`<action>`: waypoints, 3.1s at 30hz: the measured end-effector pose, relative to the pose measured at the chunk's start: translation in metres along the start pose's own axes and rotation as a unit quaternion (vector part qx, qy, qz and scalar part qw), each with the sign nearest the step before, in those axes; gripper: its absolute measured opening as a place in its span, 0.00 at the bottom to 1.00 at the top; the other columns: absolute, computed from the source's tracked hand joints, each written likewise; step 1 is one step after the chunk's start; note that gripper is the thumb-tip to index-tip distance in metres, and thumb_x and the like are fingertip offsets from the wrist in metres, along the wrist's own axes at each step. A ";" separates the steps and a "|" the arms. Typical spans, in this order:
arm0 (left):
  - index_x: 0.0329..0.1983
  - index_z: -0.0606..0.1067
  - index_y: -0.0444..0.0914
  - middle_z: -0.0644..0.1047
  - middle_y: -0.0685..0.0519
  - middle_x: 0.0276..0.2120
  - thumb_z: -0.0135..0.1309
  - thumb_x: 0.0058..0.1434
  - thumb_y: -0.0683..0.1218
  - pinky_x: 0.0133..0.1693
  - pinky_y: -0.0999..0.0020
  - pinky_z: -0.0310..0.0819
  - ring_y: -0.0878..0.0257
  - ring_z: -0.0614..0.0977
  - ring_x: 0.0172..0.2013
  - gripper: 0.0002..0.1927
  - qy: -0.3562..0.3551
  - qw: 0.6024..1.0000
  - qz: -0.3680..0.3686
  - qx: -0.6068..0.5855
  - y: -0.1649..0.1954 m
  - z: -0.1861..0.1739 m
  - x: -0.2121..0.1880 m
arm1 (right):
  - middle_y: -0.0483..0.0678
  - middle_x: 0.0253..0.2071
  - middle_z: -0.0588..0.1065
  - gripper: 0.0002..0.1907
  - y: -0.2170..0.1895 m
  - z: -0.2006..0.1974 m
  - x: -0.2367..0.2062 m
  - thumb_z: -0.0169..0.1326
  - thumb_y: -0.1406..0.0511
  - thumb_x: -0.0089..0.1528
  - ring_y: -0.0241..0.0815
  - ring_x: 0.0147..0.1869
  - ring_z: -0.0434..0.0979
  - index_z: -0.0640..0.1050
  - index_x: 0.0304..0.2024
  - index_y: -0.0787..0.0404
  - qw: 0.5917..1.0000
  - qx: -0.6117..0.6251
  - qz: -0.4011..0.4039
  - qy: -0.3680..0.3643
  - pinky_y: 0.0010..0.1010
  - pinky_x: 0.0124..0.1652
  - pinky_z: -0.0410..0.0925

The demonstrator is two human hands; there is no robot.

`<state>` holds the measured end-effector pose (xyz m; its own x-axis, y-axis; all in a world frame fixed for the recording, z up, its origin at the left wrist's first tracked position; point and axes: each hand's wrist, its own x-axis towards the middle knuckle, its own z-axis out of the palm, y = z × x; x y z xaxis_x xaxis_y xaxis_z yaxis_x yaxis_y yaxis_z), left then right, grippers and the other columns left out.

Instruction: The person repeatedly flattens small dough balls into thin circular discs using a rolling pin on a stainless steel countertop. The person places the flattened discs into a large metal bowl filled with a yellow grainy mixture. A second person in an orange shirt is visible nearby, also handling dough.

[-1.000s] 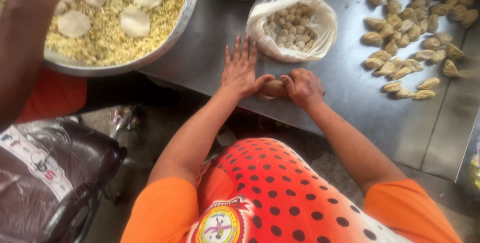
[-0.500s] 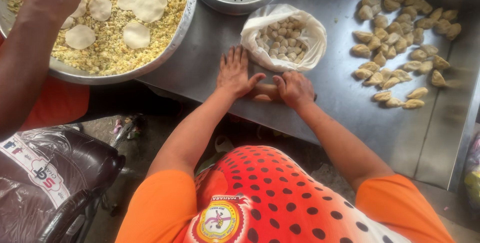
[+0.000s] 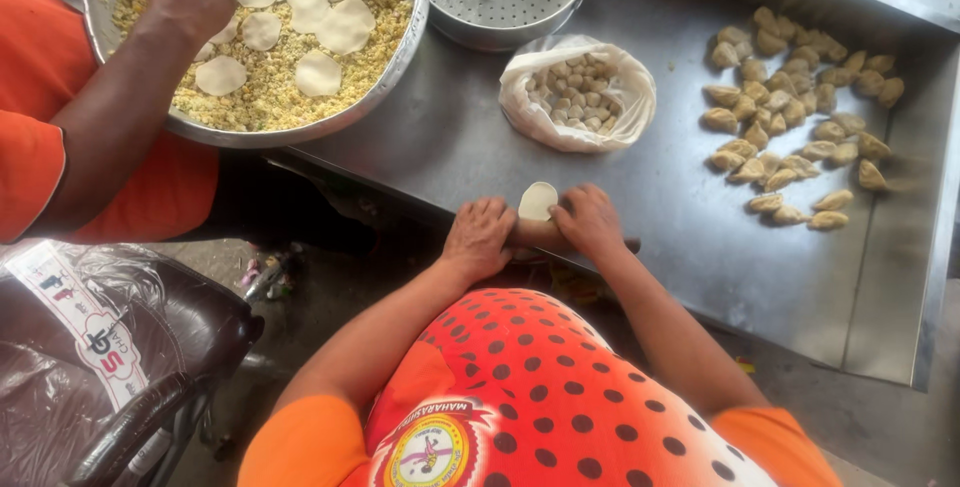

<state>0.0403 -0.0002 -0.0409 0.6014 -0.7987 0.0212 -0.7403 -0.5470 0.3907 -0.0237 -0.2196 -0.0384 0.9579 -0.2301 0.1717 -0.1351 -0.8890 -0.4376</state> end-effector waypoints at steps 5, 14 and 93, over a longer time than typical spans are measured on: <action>0.43 0.73 0.39 0.75 0.47 0.42 0.66 0.52 0.58 0.48 0.53 0.71 0.48 0.79 0.46 0.25 -0.060 0.996 0.014 -0.061 0.004 0.003 -0.023 | 0.54 0.44 0.79 0.15 -0.016 0.004 0.038 0.62 0.59 0.58 0.56 0.51 0.79 0.82 0.45 0.59 0.993 0.045 0.070 -0.085 0.45 0.54 0.70; 0.47 0.73 0.39 0.76 0.48 0.44 0.66 0.50 0.60 0.49 0.54 0.71 0.49 0.79 0.48 0.29 -0.161 0.983 -0.038 -0.081 -0.003 0.002 -0.049 | 0.56 0.38 0.81 0.12 -0.003 -0.008 0.019 0.62 0.59 0.59 0.58 0.42 0.81 0.82 0.40 0.60 0.931 0.248 0.188 -0.192 0.42 0.44 0.72; 0.49 0.77 0.43 0.76 0.52 0.41 0.66 0.47 0.61 0.50 0.57 0.66 0.55 0.77 0.47 0.30 0.136 0.987 0.083 -0.004 -0.039 -0.010 0.015 | 0.50 0.39 0.78 0.16 -0.217 -0.009 0.214 0.58 0.60 0.65 0.41 0.40 0.81 0.76 0.48 0.67 0.767 0.604 0.020 -0.216 0.35 0.44 0.78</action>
<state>0.0815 0.0117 -0.0467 0.5316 -0.7794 0.3315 -0.8336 -0.4120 0.3680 0.2080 -0.0794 0.1007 0.9889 0.1370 -0.0567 -0.0826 0.1915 -0.9780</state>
